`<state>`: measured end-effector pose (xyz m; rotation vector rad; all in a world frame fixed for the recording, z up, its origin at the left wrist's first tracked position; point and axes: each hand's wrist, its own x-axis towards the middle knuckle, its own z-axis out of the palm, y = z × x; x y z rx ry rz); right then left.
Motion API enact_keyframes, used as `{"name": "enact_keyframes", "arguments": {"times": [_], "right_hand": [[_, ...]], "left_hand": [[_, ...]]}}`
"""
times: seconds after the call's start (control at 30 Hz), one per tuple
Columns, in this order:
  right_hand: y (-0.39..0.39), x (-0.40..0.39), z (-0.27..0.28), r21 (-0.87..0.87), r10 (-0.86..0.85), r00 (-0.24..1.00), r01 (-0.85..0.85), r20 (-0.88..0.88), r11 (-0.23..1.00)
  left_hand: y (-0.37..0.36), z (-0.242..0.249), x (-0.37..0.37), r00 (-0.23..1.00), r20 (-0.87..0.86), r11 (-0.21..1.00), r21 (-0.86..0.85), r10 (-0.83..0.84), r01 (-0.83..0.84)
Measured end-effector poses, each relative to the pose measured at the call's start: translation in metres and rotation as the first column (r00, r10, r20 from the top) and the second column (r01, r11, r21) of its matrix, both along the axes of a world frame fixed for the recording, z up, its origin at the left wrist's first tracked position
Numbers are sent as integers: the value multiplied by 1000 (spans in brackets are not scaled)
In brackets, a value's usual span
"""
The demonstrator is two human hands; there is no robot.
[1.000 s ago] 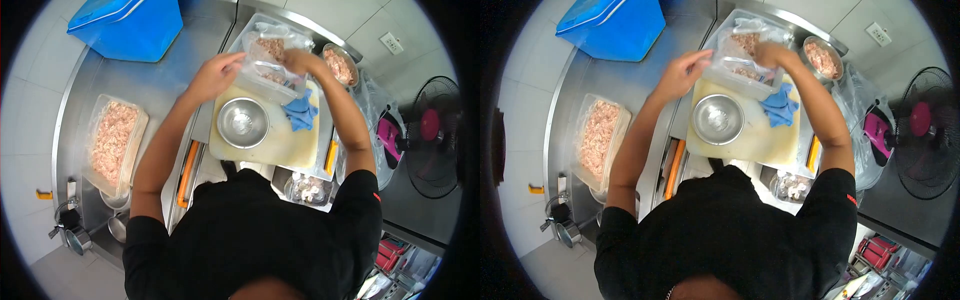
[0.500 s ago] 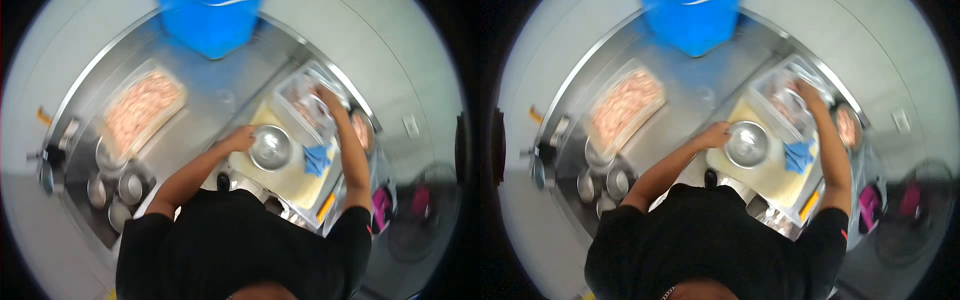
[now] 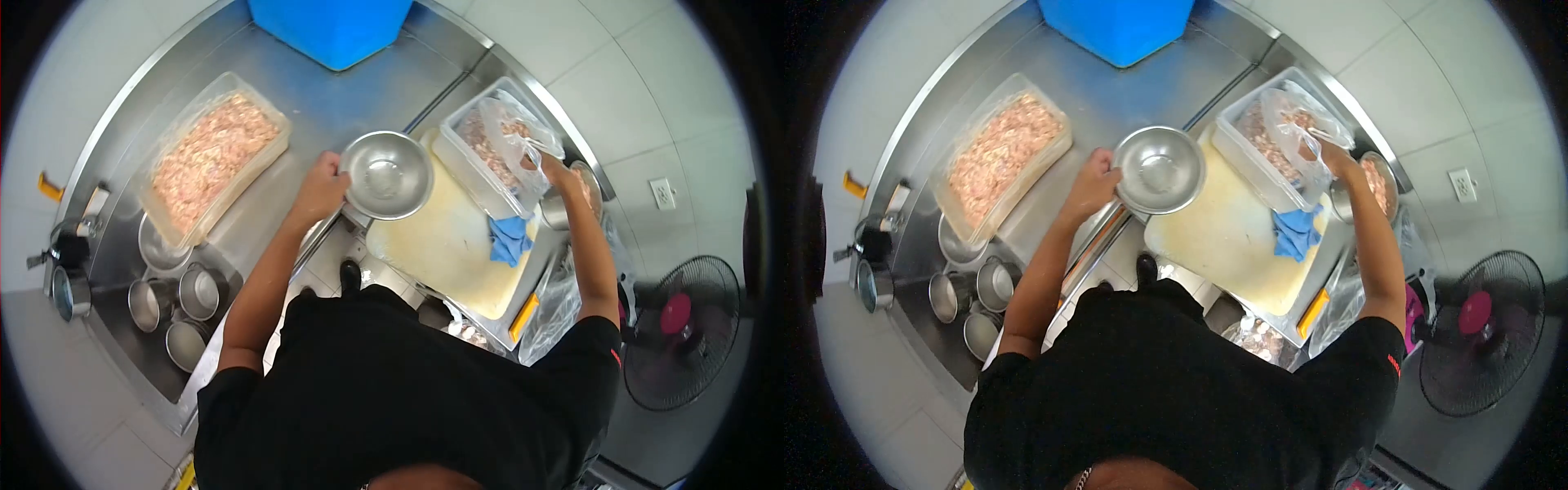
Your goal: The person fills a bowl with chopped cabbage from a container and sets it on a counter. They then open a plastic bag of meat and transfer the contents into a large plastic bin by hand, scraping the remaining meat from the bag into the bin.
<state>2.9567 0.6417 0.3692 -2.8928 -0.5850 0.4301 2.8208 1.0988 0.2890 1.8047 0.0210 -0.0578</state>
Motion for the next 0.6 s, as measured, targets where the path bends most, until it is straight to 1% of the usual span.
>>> {"name": "enact_keyframes", "arguments": {"times": [0.07, 0.1, 0.13, 0.17, 0.2, 0.23, 0.27, 0.33, 0.37, 0.43, 0.47, 0.53, 0.6], "right_hand": [[10, -12, 17, 22, -162, 962, 171, -220, 985], [-4, -8, -1, 95, -80, 985, 95, -151, 991], [-18, -5, -17, 157, -131, 990, 139, -58, 978], [-26, -1, -25, 129, -209, 975, 216, -69, 968], [-10, -15, -8, 165, -195, 981, 193, -2, 967], [-18, -5, -4, 53, -213, 943, 233, -254, 971], [-28, -6, -4, 263, -41, 958, 119, -284, 957], [-60, 7, -30, 232, 71, 985, -32, -159, 972], [-50, 3, -18, 227, 63, 986, -26, -156, 974], [-6, -16, 13, 228, 151, 972, -108, -182, 968], [-8, -18, 9, 230, 146, 971, -101, -187, 968], [-13, -18, 1, 31, -1, 1000, 1, -26, 1000], [-15, -20, 0, 53, -11, 1000, 13, -28, 999]], "left_hand": [[2, 0, -4, 995, -98, 967, -251, 23, -47], [3, -3, -5, 995, -98, 966, -259, 0, -25], [2, -5, -5, 994, -106, 965, -261, -10, -18], [-1, -7, -3, 994, -110, 964, -266, -24, -6], [-7, -7, -3, 994, -98, 959, -282, -55, 25], [-13, -7, -4, 994, -108, 949, -316, -24, -12], [-18, -8, -6, 992, -125, 935, -349, 12, -55], [-20, -19, -7, 992, -124, 934, -357, -22, -24], [-21, -24, -7, 990, -138, 937, -348, -38, -13], [-24, -31, -8, 987, -156, 927, -374, -36, -25], [-25, -34, -9, 984, -175, 917, -396, -29, -43], [-27, -39, -9, 982, -184, 917, -397, -38, -39], [-30, -35, -10, 981, -188, 915, -403, -48, -33]]}}
